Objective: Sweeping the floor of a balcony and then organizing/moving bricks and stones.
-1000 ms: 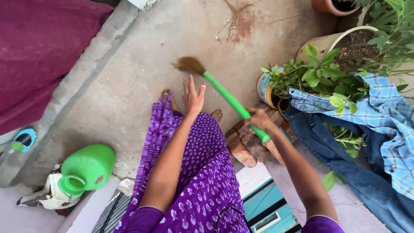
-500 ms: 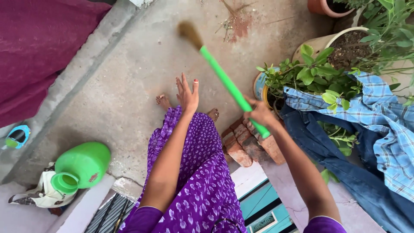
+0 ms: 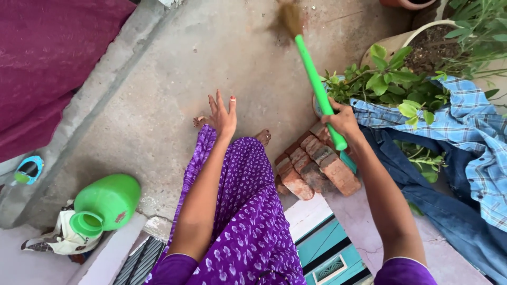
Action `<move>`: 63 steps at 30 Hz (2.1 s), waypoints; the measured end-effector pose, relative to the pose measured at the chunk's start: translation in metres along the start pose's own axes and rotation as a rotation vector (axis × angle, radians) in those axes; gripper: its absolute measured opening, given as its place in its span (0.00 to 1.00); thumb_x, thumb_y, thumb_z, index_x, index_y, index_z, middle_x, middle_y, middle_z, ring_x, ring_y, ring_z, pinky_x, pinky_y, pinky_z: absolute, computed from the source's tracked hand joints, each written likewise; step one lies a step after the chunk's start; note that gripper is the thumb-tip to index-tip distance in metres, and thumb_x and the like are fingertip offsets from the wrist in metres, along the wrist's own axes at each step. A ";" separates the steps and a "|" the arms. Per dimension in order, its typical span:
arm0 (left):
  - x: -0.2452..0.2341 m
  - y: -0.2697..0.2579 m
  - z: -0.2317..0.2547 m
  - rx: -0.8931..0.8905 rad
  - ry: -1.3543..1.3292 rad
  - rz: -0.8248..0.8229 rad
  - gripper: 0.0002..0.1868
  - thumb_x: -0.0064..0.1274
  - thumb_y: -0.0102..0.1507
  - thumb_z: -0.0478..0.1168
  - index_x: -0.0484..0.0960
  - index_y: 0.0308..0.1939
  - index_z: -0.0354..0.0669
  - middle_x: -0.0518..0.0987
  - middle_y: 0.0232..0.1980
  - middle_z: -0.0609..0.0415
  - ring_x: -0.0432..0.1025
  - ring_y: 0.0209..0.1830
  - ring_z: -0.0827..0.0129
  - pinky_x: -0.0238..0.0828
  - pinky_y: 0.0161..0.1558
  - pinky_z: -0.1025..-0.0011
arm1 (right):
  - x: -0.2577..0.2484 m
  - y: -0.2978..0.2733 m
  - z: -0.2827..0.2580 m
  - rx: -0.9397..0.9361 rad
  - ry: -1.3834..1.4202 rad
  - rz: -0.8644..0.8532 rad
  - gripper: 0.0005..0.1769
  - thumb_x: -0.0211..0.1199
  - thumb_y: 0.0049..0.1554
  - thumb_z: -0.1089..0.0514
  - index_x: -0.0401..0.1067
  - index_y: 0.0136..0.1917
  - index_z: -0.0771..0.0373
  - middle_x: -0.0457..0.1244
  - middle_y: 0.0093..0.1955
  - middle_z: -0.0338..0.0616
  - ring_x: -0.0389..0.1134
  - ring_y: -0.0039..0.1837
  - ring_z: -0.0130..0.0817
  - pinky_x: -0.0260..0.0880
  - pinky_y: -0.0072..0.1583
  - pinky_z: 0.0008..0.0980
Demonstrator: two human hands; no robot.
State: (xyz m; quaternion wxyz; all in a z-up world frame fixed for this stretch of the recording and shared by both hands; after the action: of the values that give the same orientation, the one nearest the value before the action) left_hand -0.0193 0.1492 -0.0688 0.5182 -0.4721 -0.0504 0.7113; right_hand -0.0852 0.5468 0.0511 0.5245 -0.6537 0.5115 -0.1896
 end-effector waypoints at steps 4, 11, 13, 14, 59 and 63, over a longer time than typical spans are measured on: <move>0.007 -0.005 0.008 -0.016 -0.005 -0.028 0.42 0.40 0.68 0.67 0.51 0.81 0.58 0.42 0.85 0.40 0.41 0.84 0.46 0.38 0.73 0.31 | 0.003 -0.038 -0.022 0.001 0.025 0.044 0.48 0.62 0.50 0.72 0.58 0.81 0.48 0.67 0.36 0.53 0.64 0.28 0.32 0.68 0.30 0.33; 0.008 -0.004 0.025 0.020 0.015 -0.065 0.41 0.39 0.69 0.68 0.50 0.81 0.59 0.43 0.85 0.40 0.42 0.84 0.47 0.39 0.73 0.32 | 0.046 -0.045 0.033 0.016 -0.077 -0.263 0.50 0.65 0.45 0.72 0.59 0.79 0.49 0.72 0.46 0.49 0.67 0.31 0.31 0.72 0.32 0.31; 0.007 -0.001 0.026 0.035 0.016 -0.063 0.41 0.39 0.69 0.68 0.51 0.81 0.59 0.43 0.85 0.41 0.41 0.84 0.47 0.39 0.73 0.32 | 0.042 -0.037 0.041 0.040 -0.090 -0.307 0.49 0.66 0.46 0.71 0.60 0.78 0.50 0.72 0.46 0.49 0.68 0.32 0.31 0.72 0.33 0.31; 0.006 0.000 0.026 0.036 0.021 -0.062 0.41 0.39 0.69 0.67 0.51 0.81 0.59 0.43 0.85 0.40 0.41 0.84 0.46 0.39 0.73 0.31 | 0.031 -0.025 0.049 0.072 -0.129 -0.257 0.48 0.66 0.46 0.71 0.60 0.78 0.51 0.72 0.46 0.49 0.67 0.31 0.32 0.72 0.33 0.32; -0.142 0.211 0.035 0.444 0.060 -0.566 0.35 0.34 0.73 0.62 0.67 0.74 0.41 0.60 0.79 0.39 0.51 0.82 0.49 0.48 0.77 0.61 | 0.407 0.143 -0.209 0.048 2.284 -0.272 0.13 0.57 0.55 0.72 0.60 0.33 0.61 0.56 0.29 0.37 0.57 0.30 0.28 0.65 0.35 0.27; -0.149 0.217 0.025 0.390 0.072 -0.560 0.35 0.30 0.74 0.60 0.68 0.72 0.36 0.65 0.77 0.42 0.51 0.81 0.51 0.46 0.77 0.61 | 0.340 0.122 -0.256 -0.017 2.470 -0.543 0.04 0.58 0.57 0.69 0.64 0.42 0.64 0.58 0.33 0.35 0.58 0.31 0.20 0.63 0.33 0.18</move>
State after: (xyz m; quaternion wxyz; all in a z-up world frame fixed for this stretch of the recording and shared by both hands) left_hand -0.1841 -0.0569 -0.0845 0.7753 -0.3568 -0.0227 0.5206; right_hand -0.2052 0.1352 -0.0576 -0.3611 -0.1286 0.5102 -0.7699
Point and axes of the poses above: each hand's wrist, its own y-axis towards the middle knuckle, its own x-axis out of the palm, z = x × y, the point moved 9 cm from there along y, towards the middle knuckle
